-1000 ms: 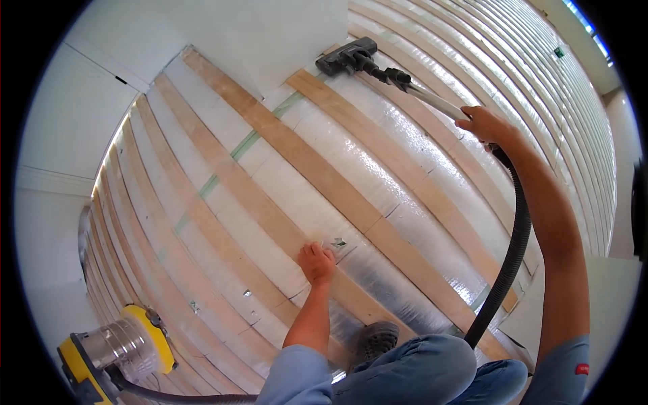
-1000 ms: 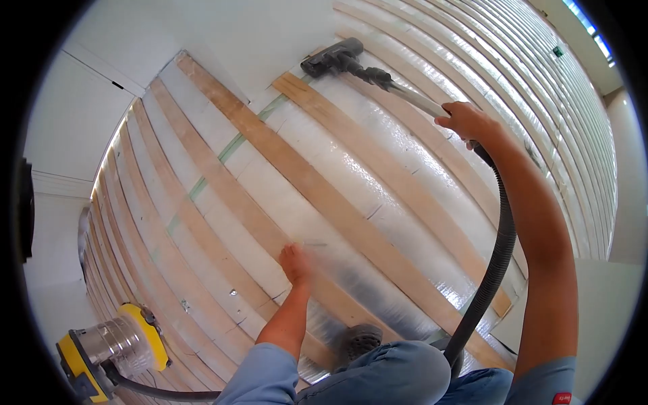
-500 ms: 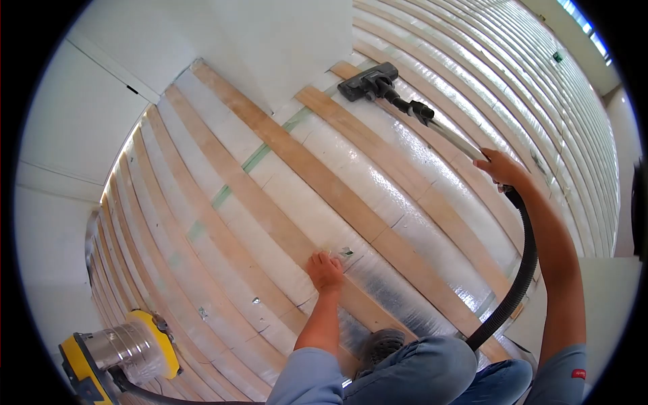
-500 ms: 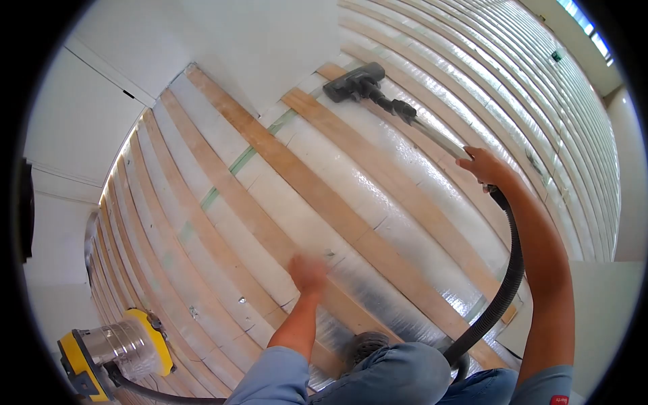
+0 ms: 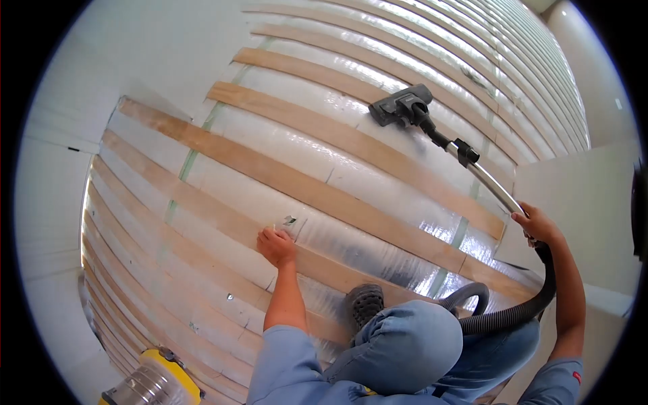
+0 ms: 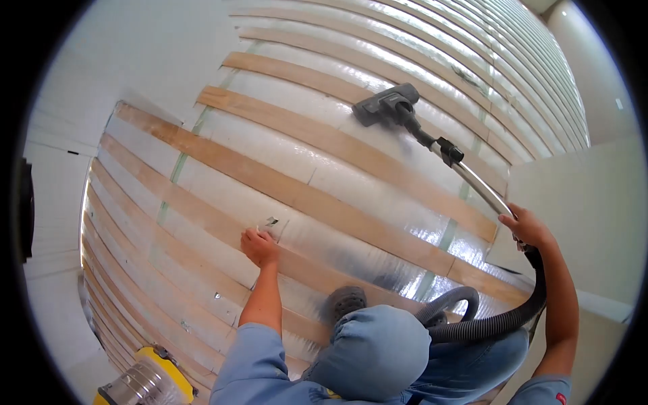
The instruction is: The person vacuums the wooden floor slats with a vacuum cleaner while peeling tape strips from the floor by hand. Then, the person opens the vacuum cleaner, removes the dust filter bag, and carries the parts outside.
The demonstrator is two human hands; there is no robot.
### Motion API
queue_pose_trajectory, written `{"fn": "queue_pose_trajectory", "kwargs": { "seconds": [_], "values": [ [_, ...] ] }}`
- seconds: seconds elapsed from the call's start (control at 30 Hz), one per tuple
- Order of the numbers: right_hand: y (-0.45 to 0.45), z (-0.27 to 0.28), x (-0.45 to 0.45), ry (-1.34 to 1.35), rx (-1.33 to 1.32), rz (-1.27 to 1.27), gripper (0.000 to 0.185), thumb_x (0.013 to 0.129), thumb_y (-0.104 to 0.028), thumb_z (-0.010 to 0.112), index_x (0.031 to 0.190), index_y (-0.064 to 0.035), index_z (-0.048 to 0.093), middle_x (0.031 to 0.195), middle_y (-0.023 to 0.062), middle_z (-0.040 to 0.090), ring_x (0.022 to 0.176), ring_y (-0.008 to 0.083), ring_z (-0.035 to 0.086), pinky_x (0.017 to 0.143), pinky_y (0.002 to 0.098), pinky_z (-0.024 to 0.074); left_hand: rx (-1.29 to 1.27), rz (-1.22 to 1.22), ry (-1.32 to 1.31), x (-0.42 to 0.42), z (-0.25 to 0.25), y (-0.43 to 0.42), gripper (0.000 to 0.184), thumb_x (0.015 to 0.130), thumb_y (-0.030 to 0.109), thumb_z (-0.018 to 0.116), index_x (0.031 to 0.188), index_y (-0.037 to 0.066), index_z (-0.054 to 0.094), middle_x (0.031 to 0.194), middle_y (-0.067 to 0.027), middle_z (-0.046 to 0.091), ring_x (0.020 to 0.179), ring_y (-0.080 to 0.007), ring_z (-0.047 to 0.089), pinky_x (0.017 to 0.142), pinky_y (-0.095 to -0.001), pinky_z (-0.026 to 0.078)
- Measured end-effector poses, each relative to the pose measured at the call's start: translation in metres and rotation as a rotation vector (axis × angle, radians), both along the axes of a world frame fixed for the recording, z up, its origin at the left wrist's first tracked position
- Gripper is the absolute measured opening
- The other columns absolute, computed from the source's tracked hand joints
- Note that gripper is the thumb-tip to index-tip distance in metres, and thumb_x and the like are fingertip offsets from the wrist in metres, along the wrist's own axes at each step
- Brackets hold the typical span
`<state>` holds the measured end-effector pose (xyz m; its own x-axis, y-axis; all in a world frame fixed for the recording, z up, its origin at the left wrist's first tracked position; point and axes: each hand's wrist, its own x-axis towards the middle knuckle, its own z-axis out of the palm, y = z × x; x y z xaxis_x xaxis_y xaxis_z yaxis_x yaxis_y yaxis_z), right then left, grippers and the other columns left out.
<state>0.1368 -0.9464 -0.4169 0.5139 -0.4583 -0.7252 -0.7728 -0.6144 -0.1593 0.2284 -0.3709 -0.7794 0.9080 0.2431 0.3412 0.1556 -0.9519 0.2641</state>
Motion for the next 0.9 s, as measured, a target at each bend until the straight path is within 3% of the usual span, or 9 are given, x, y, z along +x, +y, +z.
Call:
{"fn": "queue_pose_trajectory", "kwargs": {
  "seconds": [0.2, 0.37, 0.6, 0.7, 0.73, 0.9],
  "values": [
    [-0.022, 0.034, -0.086, 0.133, 0.02, -0.175, 0.04, 0.099, -0.032, 0.057, 0.129, -0.0061, 0.053, 0.062, 0.0019, 0.046, 0.046, 0.0132, 0.049, 0.041, 0.0321, 0.045, 0.057, -0.004, 0.015, -0.004, -0.008, 0.0, 0.014, 0.081, 0.008, 0.057, 0.089, 0.004, 0.047, 0.093, -0.0175, 0.055, 0.087, -0.0396, 0.055, 0.076, -0.0514, 0.046],
    [-0.035, 0.067, -0.123, 0.191, -0.016, -0.063, 0.04, 0.1, -0.036, 0.056, 0.128, -0.0074, 0.056, 0.064, 0.004, 0.051, 0.049, 0.0147, 0.054, 0.044, 0.03, 0.048, 0.028, 0.012, 0.032, -0.004, -0.006, -0.003, 0.012, 0.086, 0.01, 0.056, 0.092, 0.005, 0.048, 0.094, -0.0169, 0.056, 0.089, -0.0393, 0.056, 0.076, -0.0508, 0.046],
    [-0.011, 0.106, -0.178, 0.28, 0.097, -0.323, 0.039, 0.102, -0.042, 0.052, 0.115, -0.0053, 0.055, 0.067, 0.0065, 0.055, 0.049, 0.016, 0.058, 0.044, 0.0302, 0.0511, 0.018, -0.012, 0.064, -0.006, 0.0, -0.007, 0.011, 0.088, 0.011, 0.054, 0.093, 0.001, 0.05, 0.093, -0.0199, 0.057, 0.089, -0.0413, 0.056, 0.076, -0.0521, 0.044],
    [0.003, 0.114, -0.22, 0.274, 0.498, -0.7, 0.035, 0.103, -0.043, 0.049, 0.105, -0.0088, 0.046, 0.068, 0.0081, 0.057, 0.049, 0.016, 0.06, 0.044, 0.0281, 0.0536, 0.031, -0.014, 0.065, -0.006, -0.004, -0.006, 0.012, 0.088, 0.011, 0.055, 0.093, 0.001, 0.05, 0.095, -0.0201, 0.058, 0.09, -0.0417, 0.056, 0.076, -0.0522, 0.043],
    [0.01, 0.11, -0.239, 0.191, 0.624, -0.823, 0.032, 0.102, -0.04, 0.053, 0.106, -0.0087, 0.046, 0.069, 0.0078, 0.057, 0.05, 0.0164, 0.061, 0.044, 0.0293, 0.054, 0.038, -0.013, 0.039, -0.007, -0.006, -0.005, 0.012, 0.088, 0.011, 0.055, 0.093, 0.002, 0.05, 0.095, -0.0199, 0.057, 0.09, -0.0418, 0.056, 0.077, -0.0522, 0.043],
    [0.062, 0.093, -0.263, -0.083, 0.827, -0.944, 0.042, 0.092, -0.03, 0.069, 0.118, -0.0064, 0.046, 0.07, 0.009, 0.057, 0.05, 0.0165, 0.061, 0.044, 0.0301, 0.0537, 0.025, -0.047, 0.021, -0.006, -0.012, 0.001, 0.014, 0.089, 0.014, 0.052, 0.091, 0.001, 0.047, 0.096, -0.0201, 0.056, 0.092, -0.0415, 0.055, 0.078, -0.053, 0.042]
  ]
}}
